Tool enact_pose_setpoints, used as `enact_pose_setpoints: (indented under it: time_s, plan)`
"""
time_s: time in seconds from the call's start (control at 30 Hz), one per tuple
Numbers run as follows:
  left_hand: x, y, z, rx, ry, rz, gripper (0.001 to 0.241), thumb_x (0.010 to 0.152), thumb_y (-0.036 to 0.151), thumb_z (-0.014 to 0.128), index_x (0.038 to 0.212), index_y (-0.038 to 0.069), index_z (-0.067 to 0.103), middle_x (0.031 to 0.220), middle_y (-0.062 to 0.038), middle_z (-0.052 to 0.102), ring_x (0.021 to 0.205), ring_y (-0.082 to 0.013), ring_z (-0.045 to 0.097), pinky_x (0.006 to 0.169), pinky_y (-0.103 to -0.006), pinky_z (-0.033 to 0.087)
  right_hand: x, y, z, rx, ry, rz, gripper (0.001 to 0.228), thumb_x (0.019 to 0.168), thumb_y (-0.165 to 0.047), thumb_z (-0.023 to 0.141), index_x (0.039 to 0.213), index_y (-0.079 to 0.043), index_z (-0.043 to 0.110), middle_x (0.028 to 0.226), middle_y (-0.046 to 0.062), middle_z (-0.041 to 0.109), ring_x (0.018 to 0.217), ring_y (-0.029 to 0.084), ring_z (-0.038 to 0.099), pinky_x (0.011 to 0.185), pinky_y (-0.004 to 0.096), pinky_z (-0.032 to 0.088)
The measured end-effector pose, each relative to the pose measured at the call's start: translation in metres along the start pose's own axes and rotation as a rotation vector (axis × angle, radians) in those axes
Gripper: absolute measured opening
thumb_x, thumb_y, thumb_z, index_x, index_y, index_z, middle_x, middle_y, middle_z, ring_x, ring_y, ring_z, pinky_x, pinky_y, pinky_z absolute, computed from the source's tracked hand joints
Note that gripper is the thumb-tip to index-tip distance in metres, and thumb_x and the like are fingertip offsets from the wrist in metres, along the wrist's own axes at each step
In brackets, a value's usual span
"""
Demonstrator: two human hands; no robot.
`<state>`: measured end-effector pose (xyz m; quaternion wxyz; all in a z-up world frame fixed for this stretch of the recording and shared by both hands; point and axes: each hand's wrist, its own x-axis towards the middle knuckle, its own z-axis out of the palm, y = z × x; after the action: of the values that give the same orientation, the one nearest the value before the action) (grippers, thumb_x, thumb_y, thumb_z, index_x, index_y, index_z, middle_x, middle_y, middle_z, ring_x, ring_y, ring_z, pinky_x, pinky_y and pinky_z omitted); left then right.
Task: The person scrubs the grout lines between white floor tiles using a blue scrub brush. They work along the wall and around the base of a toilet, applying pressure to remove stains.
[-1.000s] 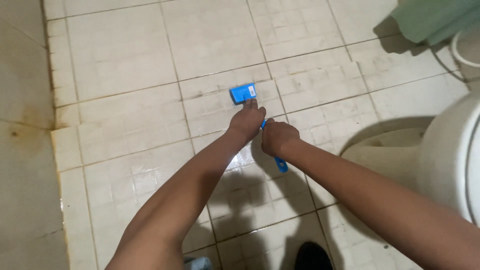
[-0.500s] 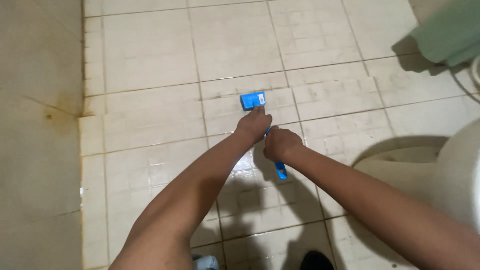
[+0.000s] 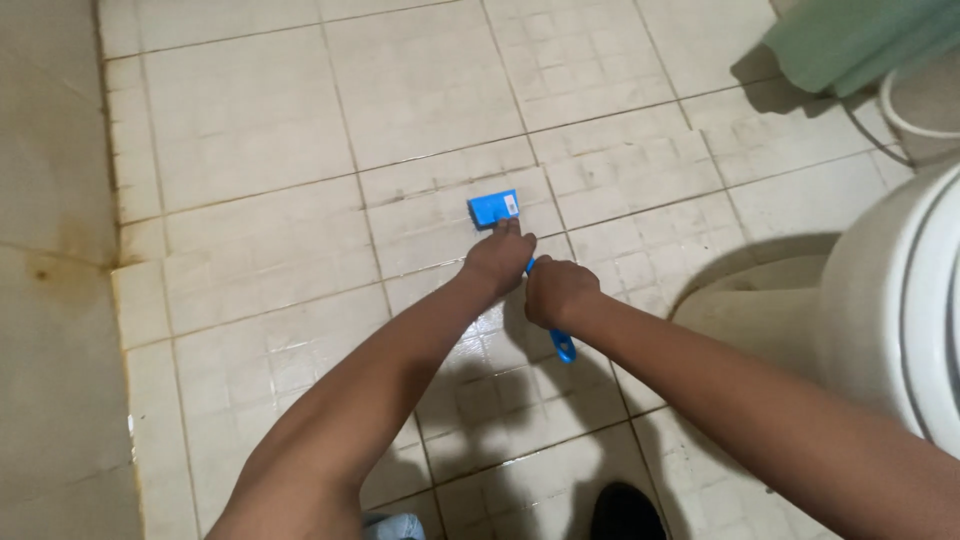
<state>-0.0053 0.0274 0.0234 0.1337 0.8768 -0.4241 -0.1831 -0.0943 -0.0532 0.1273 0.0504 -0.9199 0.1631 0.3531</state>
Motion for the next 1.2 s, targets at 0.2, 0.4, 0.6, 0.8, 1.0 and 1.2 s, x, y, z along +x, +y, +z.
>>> enact_pose_setpoints:
  time_s: [0.2,0.4,0.6,0.8,1.0,1.2]
  plan:
    - [0.003,0.032,-0.012,0.016,-0.070,0.035,0.039,0.085,-0.002,0.066,0.123,0.003,0.059,0.158,-0.029,0.035,0.149,-0.0413,0.033,0.106,-0.0458,0.051,-0.011,0.014,-0.004,0.025,-0.043,0.105,0.048,0.088,-0.023,0.071,0.125,0.001,0.054,0.112,0.019,0.074,0.106,0.032,0.074,0.087,0.041,0.059]
    - [0.014,-0.001,-0.007,0.018,0.001,0.030,0.037,0.086,0.000,0.064,0.122,0.004,0.060,0.156,-0.030,0.036,0.148,-0.0408,0.034,0.107,-0.0465,0.050,0.008,-0.001,-0.014,0.006,-0.009,0.030,0.045,0.089,-0.024,0.069,0.124,0.002,0.057,0.113,0.020,0.074,0.107,0.031,0.074,0.087,0.042,0.059]
    - [0.008,-0.008,-0.015,-0.003,0.036,0.015,0.033,0.087,-0.003,0.061,0.119,0.002,0.061,0.156,-0.029,0.039,0.149,-0.0390,0.038,0.108,-0.0455,0.050,0.022,0.001,-0.009,-0.010,0.025,-0.046,0.046,0.092,-0.025,0.066,0.126,0.005,0.056,0.115,0.020,0.073,0.107,0.031,0.073,0.085,0.042,0.060]
    - [0.007,0.020,-0.019,-0.025,0.036,0.058,0.039,0.081,0.000,0.070,0.119,0.001,0.060,0.153,-0.031,0.039,0.146,-0.0417,0.037,0.106,-0.0465,0.049,0.000,0.012,-0.017,-0.054,-0.058,0.043,0.050,0.088,-0.022,0.071,0.128,0.004,0.055,0.113,0.018,0.074,0.105,0.029,0.075,0.084,0.041,0.061]
    - [0.006,0.040,-0.004,-0.010,-0.039,0.097,0.040,0.082,0.002,0.071,0.120,0.003,0.059,0.153,-0.030,0.040,0.146,-0.0414,0.038,0.106,-0.0470,0.051,-0.007,0.030,0.006,-0.066,-0.050,0.055,0.047,0.087,-0.023,0.071,0.124,0.003,0.059,0.112,0.018,0.074,0.105,0.030,0.075,0.083,0.040,0.060]
    - [0.013,0.035,-0.008,-0.029,-0.047,0.061,0.027,0.090,0.005,0.063,0.117,0.005,0.060,0.157,-0.028,0.036,0.149,-0.0399,0.034,0.105,-0.0476,0.051,-0.010,0.022,-0.013,-0.056,-0.064,0.086,0.052,0.086,-0.022,0.073,0.127,0.006,0.055,0.112,0.021,0.075,0.104,0.030,0.075,0.084,0.040,0.060]
